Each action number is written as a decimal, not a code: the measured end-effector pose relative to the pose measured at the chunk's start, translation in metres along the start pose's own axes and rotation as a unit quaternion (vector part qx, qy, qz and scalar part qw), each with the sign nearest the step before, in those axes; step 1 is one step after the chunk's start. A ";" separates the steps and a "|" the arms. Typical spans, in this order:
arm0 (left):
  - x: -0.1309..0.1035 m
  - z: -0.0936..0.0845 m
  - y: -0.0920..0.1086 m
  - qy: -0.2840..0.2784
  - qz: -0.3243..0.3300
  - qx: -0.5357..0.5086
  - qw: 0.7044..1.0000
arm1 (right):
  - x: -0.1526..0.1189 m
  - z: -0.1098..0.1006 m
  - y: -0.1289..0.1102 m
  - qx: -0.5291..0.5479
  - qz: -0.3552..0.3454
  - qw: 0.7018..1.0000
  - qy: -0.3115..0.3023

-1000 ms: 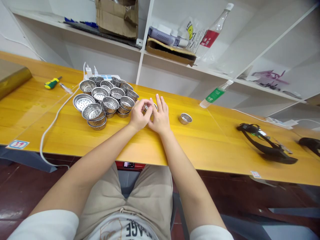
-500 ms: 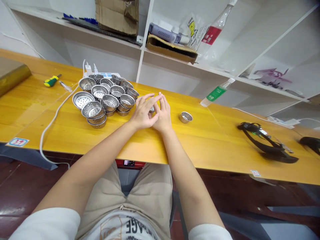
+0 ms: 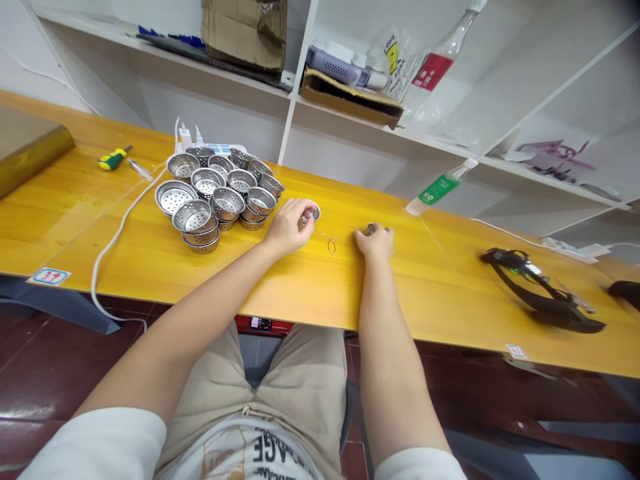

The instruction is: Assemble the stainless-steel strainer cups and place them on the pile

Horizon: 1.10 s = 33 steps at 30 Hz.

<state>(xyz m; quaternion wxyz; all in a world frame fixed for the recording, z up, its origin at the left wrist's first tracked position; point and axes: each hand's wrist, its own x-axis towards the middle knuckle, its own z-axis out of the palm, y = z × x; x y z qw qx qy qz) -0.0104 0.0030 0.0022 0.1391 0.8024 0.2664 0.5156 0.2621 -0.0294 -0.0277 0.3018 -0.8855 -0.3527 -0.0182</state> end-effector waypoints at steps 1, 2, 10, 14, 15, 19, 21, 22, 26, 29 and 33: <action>-0.001 0.001 -0.001 -0.008 -0.001 -0.003 1.000 | 0.001 0.000 0.001 0.004 -0.004 1.000 -0.008; -0.001 0.002 -0.001 -0.014 -0.002 -0.007 1.000 | 0.002 0.001 0.002 0.010 -0.013 1.000 -0.004; -0.003 0.006 -0.005 -0.044 0.005 -0.023 0.999 | -0.004 0.002 -0.015 0.073 -0.075 0.993 0.053; -0.004 0.009 -0.004 -0.039 -0.008 -0.060 0.997 | -0.025 -0.007 -0.041 0.154 -0.206 0.959 0.122; -0.004 0.009 -0.004 -0.032 -0.019 -0.077 0.996 | -0.032 -0.008 -0.048 0.174 -0.248 0.944 0.134; -0.005 0.011 -0.005 0.031 -0.086 -0.144 0.985 | -0.066 -0.006 -0.071 0.229 -0.386 0.884 0.128; -0.003 0.012 -0.008 0.053 -0.124 -0.183 0.974 | -0.079 -0.004 -0.078 0.234 -0.428 0.867 0.100; -0.003 0.012 -0.010 0.057 -0.140 -0.204 0.967 | -0.085 -0.003 -0.081 0.232 -0.445 0.861 0.085; 0.002 0.018 -0.016 0.068 -0.185 -0.278 0.940 | -0.096 -0.001 -0.087 0.211 -0.485 0.847 0.045; 0.005 0.024 -0.017 0.036 -0.243 -0.370 0.896 | -0.097 -0.001 -0.088 0.206 -0.491 0.846 0.042; 0.007 0.024 -0.012 -0.052 -0.283 -0.466 0.837 | -0.097 0.000 -0.089 0.209 -0.491 0.844 0.053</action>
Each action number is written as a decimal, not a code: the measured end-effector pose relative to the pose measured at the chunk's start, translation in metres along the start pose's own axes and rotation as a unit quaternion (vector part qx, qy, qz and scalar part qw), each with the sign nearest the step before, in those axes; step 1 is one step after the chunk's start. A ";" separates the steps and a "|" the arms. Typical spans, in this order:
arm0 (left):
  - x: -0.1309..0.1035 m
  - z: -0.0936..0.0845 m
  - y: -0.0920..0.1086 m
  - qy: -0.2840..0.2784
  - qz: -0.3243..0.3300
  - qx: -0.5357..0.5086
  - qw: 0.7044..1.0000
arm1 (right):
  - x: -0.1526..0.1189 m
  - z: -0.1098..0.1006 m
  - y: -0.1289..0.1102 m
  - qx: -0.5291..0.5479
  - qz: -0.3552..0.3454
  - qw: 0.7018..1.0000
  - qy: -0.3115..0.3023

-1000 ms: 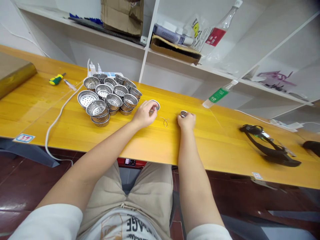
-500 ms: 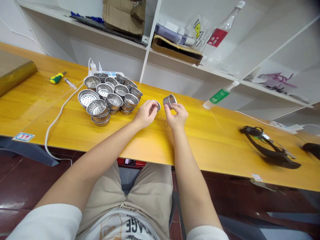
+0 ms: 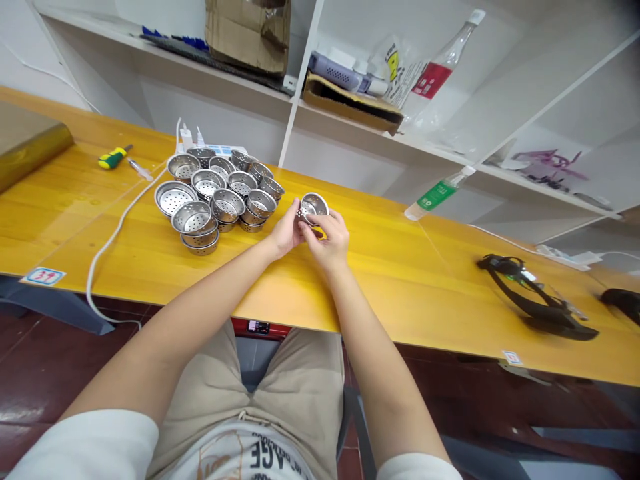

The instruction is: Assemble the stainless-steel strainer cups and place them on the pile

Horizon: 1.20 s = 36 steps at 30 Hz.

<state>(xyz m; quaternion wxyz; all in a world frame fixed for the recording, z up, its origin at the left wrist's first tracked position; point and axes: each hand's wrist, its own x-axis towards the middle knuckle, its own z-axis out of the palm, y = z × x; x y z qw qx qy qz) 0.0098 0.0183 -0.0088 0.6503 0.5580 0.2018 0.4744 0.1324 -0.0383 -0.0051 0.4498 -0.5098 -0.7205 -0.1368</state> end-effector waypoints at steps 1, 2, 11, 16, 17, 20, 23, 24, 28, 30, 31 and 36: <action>-0.001 0.001 0.002 -0.004 -0.006 -0.012 1.000 | 0.000 0.001 -0.001 0.001 -0.001 1.000 0.001; -0.001 0.001 0.004 0.000 -0.010 -0.025 1.000 | -0.001 0.002 -0.001 0.003 0.000 1.000 0.001; 0.003 0.000 0.005 0.088 -0.051 -0.107 0.989 | -0.001 0.003 -0.011 0.007 0.053 0.998 0.019; -0.001 0.002 0.006 0.118 -0.087 -0.158 0.976 | 0.000 -0.001 -0.012 0.046 0.054 0.997 0.042; -0.002 0.003 0.007 0.118 -0.089 -0.161 0.976 | 0.000 0.000 -0.011 0.065 0.062 0.995 0.048; -0.005 0.004 0.009 0.119 -0.083 -0.154 0.977 | 0.000 0.002 -0.010 0.148 0.111 0.981 0.052; -0.006 0.003 0.010 0.116 -0.060 -0.115 0.985 | 0.001 0.005 -0.011 0.248 0.162 0.954 0.040; -0.006 0.003 0.010 0.108 -0.047 -0.092 0.989 | 0.001 0.005 -0.011 0.276 0.175 0.944 0.037; -0.007 -0.001 0.008 0.066 0.020 0.016 0.997 | 0.005 0.002 -0.012 0.356 0.227 0.906 0.006; -0.008 -0.002 0.007 0.055 0.039 0.047 0.997 | 0.006 0.000 -0.012 0.372 0.247 0.895 -0.013; -0.008 -0.003 0.007 0.051 0.043 0.054 0.996 | 0.007 -0.001 -0.011 0.374 0.253 0.892 -0.020; -0.009 -0.003 0.007 0.034 0.043 0.075 0.996 | 0.007 -0.001 -0.009 0.388 0.254 0.884 -0.061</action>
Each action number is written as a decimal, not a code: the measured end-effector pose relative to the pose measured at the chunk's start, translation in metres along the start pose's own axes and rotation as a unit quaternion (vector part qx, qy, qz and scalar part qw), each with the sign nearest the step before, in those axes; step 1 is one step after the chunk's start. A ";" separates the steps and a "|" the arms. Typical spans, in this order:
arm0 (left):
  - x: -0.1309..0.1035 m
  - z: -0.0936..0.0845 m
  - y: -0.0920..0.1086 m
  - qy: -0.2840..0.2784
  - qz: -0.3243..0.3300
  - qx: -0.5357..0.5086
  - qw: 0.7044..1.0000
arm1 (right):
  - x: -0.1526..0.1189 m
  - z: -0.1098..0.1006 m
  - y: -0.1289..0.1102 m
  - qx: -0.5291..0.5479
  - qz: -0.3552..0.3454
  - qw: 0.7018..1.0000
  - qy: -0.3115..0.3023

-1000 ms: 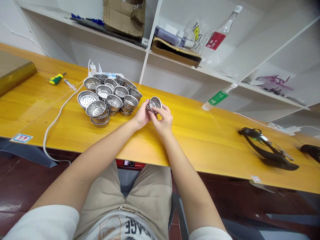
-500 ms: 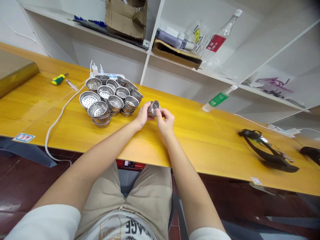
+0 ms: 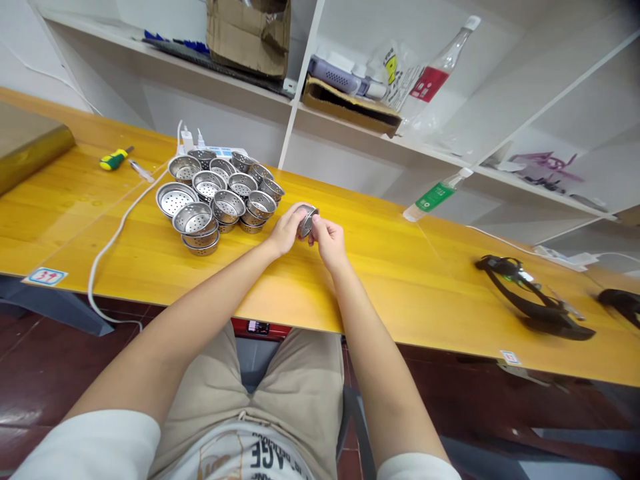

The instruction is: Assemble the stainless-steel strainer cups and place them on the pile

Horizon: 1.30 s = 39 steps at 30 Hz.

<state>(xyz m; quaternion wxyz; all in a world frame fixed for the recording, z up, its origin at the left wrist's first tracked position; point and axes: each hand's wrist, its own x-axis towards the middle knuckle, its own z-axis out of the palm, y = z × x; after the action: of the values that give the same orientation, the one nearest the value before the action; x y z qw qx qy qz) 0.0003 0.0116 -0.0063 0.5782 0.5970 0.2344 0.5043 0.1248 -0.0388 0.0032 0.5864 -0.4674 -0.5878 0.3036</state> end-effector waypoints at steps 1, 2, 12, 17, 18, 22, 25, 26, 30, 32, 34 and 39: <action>0.000 0.000 0.000 0.001 0.001 0.006 1.000 | 0.000 0.000 0.001 0.002 -0.001 1.000 -0.010; 0.000 0.000 -0.001 0.004 0.002 0.014 1.000 | 0.000 0.000 0.003 0.003 -0.004 1.000 -0.017; -0.001 -0.003 -0.004 0.066 0.038 0.138 0.987 | 0.001 0.004 0.008 0.013 0.017 0.999 -0.039; -0.002 -0.003 -0.002 0.074 0.048 0.137 0.987 | 0.001 0.005 0.004 0.041 0.030 0.997 -0.050; -0.001 -0.003 -0.001 0.074 0.047 0.131 0.987 | 0.001 0.005 0.003 0.042 0.034 0.997 -0.050; 0.000 -0.003 -0.002 0.076 0.024 0.115 0.990 | 0.002 0.007 0.004 0.051 0.045 0.997 -0.048; 0.001 -0.004 -0.004 0.082 0.019 0.110 0.990 | 0.002 0.007 0.007 0.053 0.052 0.996 -0.048; 0.001 -0.004 -0.004 0.082 0.017 0.106 0.991 | 0.003 0.008 0.008 0.055 0.051 0.996 -0.048; 0.000 -0.003 -0.003 0.077 -0.008 0.079 0.994 | 0.002 0.009 0.010 0.058 0.052 0.996 -0.041; 0.000 -0.002 -0.001 0.076 -0.026 0.051 0.995 | 0.003 0.010 0.008 0.062 0.068 0.995 -0.024; 0.001 -0.001 0.001 0.074 -0.039 0.022 0.996 | 0.004 0.008 0.004 0.077 0.091 0.993 -0.005; 0.002 -0.004 0.005 0.089 -0.031 0.016 0.995 | 0.014 -0.013 -0.001 0.081 0.080 0.992 0.055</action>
<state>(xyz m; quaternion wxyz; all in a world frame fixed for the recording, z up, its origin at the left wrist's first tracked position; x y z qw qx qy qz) -0.0036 0.0144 -0.0016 0.5612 0.5509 0.3116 0.5334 0.1393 -0.0291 0.0114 0.6277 -0.4800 -0.4885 0.3701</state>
